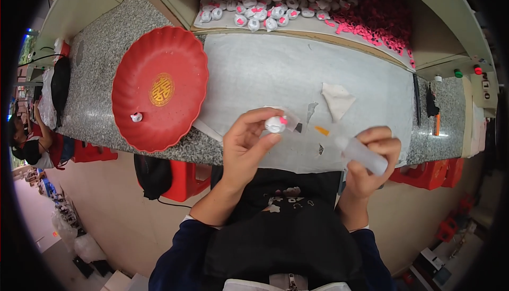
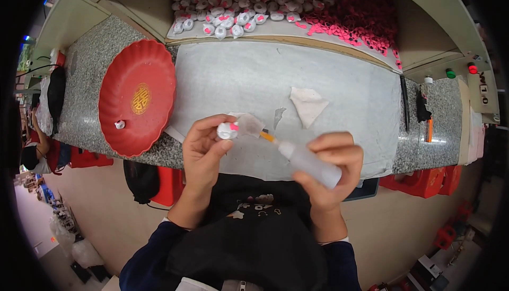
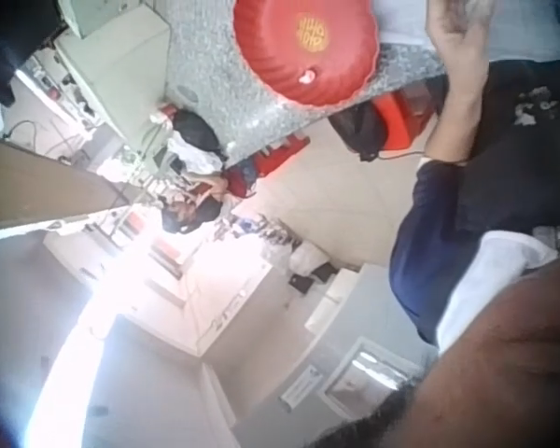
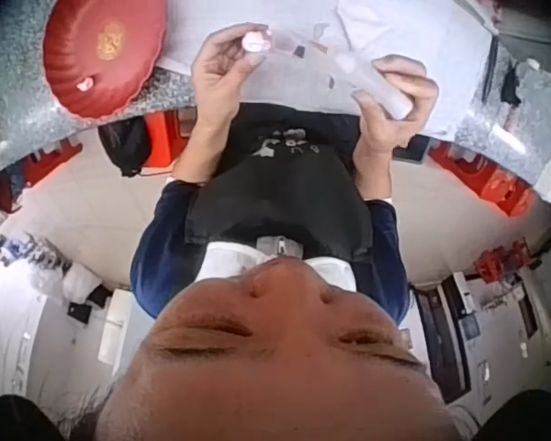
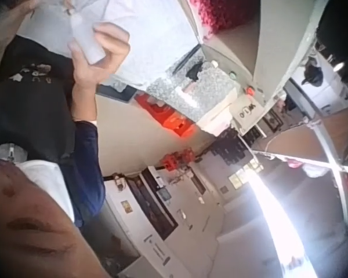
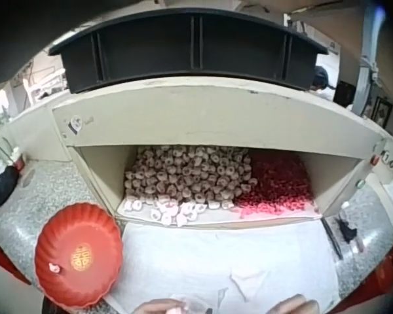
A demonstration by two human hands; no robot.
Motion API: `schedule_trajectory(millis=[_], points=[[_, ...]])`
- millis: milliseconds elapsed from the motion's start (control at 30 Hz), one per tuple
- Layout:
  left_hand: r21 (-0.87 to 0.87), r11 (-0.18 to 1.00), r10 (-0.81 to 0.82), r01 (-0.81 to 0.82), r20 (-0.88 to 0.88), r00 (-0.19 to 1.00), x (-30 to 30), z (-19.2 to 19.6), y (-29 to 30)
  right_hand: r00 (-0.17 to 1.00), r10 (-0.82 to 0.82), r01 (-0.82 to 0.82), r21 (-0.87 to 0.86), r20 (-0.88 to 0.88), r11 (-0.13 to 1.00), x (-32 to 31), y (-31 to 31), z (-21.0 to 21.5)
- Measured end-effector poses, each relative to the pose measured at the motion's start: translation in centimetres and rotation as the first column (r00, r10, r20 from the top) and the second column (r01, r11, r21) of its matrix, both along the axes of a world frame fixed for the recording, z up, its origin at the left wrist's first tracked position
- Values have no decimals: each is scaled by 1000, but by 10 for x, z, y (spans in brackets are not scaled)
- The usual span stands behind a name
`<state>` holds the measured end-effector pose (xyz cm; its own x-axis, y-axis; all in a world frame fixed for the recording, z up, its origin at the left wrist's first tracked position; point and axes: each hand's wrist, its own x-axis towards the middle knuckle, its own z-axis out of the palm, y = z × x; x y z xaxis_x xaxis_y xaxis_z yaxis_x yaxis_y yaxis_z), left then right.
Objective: Glue small decorative pink bows onto white plastic toy figures at a factory workbench.
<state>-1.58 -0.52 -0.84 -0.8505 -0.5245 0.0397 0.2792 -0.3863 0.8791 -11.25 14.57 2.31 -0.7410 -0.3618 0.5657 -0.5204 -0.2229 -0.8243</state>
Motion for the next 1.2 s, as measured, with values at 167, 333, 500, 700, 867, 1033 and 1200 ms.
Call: schedule_trajectory(millis=[167, 333, 500, 700, 867, 1033, 1200], points=[[80, 993, 86, -84, -19, 996, 4, -2, -12, 899, 108, -201, 181, 424, 963, -73, -19, 1], [89, 993, 78, -75, -30, 996, 5, 1, -8, 998, -59, 66, 580, -31, 812, -159, -45, -33], [86, 993, 83, -80, -28, 996, 6, 1, -14, 888, 114, 281, 723, -444, 631, -165, -57, -35], [128, 991, 52, -49, -24, 998, 2, -1, -13, 853, 173, 272, 702, -492, 659, -159, -54, -35], [120, 993, 3, 4, -54, 999, 0, -2, -10, 797, 125, 302, 570, -590, 764, -165, -48, -47], [94, 995, 17, -12, -50, 999, 1, -6, -10, 876, 32, 256, 520, -482, 815, -134, -47, -33], [-212, 969, 122, -130, -50, 991, 0, -6, -5, 778, 233, -339, 77, 583, 938, -29, -36, 9]])
